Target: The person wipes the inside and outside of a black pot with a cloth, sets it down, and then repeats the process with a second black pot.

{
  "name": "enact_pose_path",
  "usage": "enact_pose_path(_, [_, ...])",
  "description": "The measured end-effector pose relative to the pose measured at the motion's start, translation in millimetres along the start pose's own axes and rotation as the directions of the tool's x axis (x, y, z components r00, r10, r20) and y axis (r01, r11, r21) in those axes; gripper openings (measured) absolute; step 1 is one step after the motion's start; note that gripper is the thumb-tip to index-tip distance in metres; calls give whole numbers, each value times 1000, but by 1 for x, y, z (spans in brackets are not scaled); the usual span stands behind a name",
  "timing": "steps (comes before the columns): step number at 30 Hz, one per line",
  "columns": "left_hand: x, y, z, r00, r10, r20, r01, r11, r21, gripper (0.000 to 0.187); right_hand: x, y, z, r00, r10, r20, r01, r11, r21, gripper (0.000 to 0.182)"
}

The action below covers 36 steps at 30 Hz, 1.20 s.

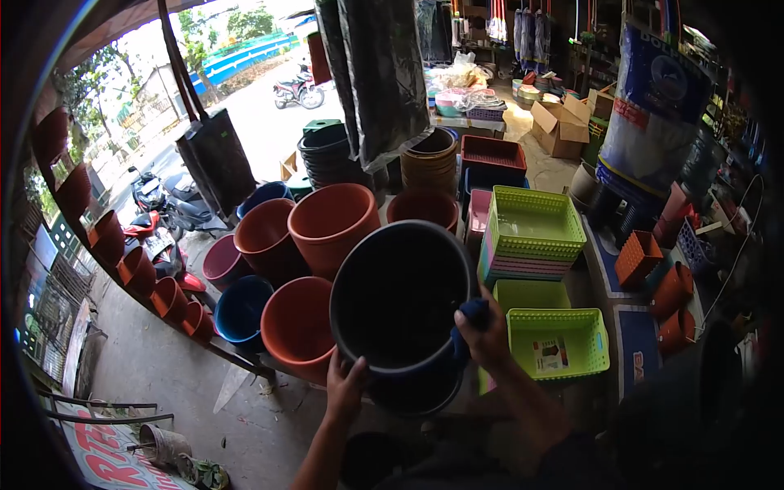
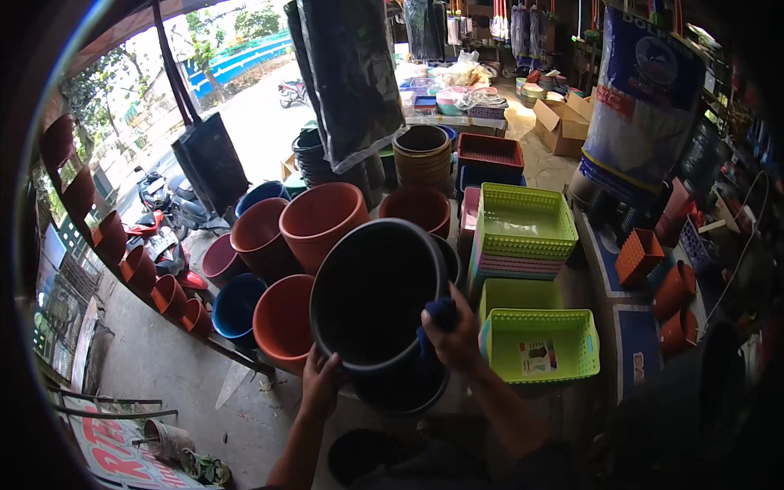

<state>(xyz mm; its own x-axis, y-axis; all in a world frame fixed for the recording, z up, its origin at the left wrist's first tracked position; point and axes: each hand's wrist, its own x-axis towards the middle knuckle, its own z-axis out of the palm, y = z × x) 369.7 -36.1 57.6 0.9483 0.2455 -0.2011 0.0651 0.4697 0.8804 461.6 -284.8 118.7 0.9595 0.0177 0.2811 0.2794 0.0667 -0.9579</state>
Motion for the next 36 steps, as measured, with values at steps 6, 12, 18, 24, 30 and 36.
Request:
enact_pose_path(6, [101,6,49,992,33,124,-48,992,120,66,94,22,-42,998,38,48,-15,909,-416,88])
enact_pose_path(12, [179,-15,70,996,-7,85,-17,961,274,61,158,96,-64,901,403,161,-136,613,-778,104])
enact_pose_path(18, [232,-81,42,976,-215,23,205,955,213,61,177,190,-68,806,572,151,-228,536,-812,110])
enact_pose_path(24, [256,-119,34,972,-220,-84,236,913,332,83,186,234,-63,643,761,88,-224,296,-929,117])
enact_pose_path(30, [255,-128,28,973,-157,-172,219,863,455,75,179,237,-54,591,805,52,-182,196,-964,121])
enact_pose_path(36, [261,-136,22,981,-6,-194,149,663,733,74,174,230,-54,629,776,38,-232,235,-944,120])
